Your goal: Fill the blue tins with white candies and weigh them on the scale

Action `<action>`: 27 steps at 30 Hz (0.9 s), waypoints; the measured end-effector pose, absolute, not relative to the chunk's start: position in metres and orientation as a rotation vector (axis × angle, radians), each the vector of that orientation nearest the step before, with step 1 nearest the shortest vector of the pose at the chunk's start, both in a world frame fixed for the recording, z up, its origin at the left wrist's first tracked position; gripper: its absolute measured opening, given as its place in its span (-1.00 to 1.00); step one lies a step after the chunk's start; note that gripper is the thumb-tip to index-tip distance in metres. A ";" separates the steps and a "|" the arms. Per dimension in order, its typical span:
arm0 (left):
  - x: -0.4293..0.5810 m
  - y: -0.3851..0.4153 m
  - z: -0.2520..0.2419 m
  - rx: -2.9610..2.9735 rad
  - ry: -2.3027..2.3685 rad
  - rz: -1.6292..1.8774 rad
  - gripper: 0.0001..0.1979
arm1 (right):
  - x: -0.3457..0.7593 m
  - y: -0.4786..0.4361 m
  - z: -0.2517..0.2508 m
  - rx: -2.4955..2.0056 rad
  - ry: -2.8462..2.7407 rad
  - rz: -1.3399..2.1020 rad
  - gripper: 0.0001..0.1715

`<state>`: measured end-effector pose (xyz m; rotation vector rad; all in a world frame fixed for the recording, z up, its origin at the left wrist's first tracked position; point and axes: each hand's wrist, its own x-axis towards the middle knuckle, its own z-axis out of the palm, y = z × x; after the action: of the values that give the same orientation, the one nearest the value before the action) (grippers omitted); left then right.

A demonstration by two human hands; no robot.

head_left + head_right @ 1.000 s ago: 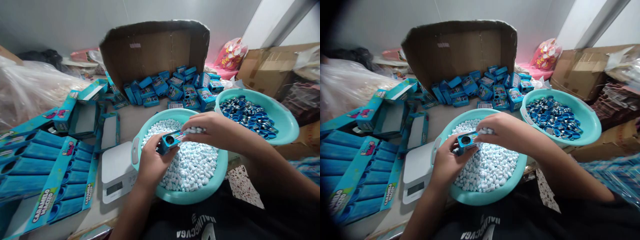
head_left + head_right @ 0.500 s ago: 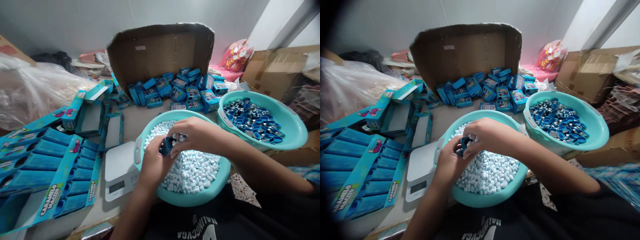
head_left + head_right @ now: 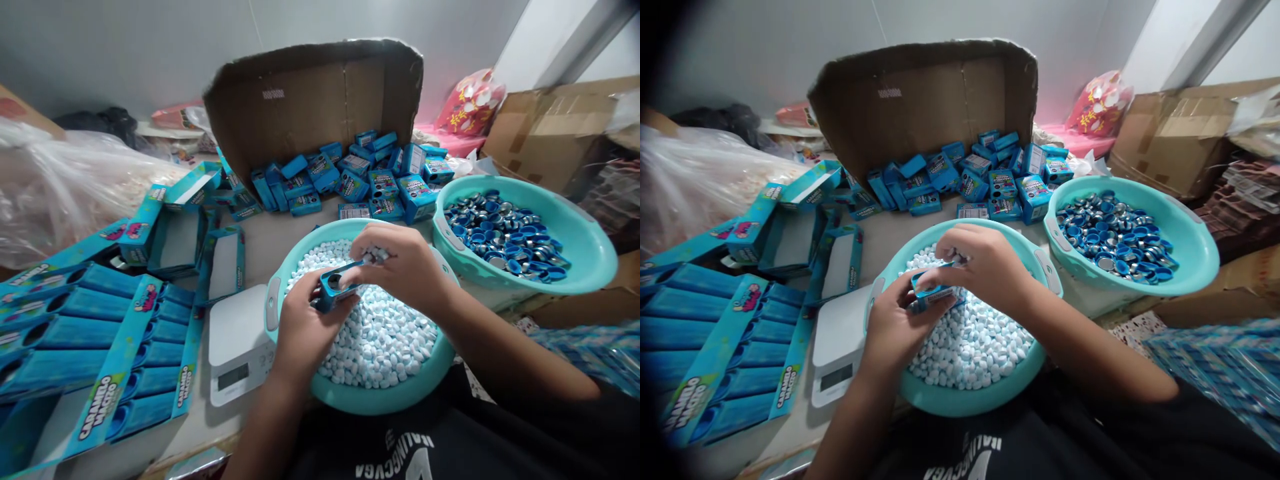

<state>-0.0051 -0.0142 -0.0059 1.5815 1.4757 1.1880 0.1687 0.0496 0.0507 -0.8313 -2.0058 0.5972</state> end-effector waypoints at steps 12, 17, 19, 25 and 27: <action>-0.003 -0.014 -0.009 1.682 1.611 1.115 -0.76 | 0.138 0.052 0.045 -0.722 -2.053 0.864 -0.51; -0.002 -0.015 -0.002 1.668 1.634 1.057 -0.75 | 0.132 0.045 0.050 -0.776 -1.994 1.024 -0.40; -0.003 -0.015 -0.003 1.668 1.625 1.052 -0.79 | 0.131 0.044 0.050 -0.778 -1.922 1.095 -0.36; -0.006 -0.014 -0.009 1.644 1.539 1.077 -0.77 | 0.130 0.047 0.051 -0.737 -1.648 1.294 -0.26; -0.006 -0.014 -0.010 1.638 1.530 1.090 -0.75 | 0.128 0.048 0.052 -0.704 -1.549 1.399 -0.26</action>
<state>-0.0060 -0.0142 -0.0097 1.6376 1.5303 1.0898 0.1276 0.0478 0.0522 -0.7043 -1.5487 1.3993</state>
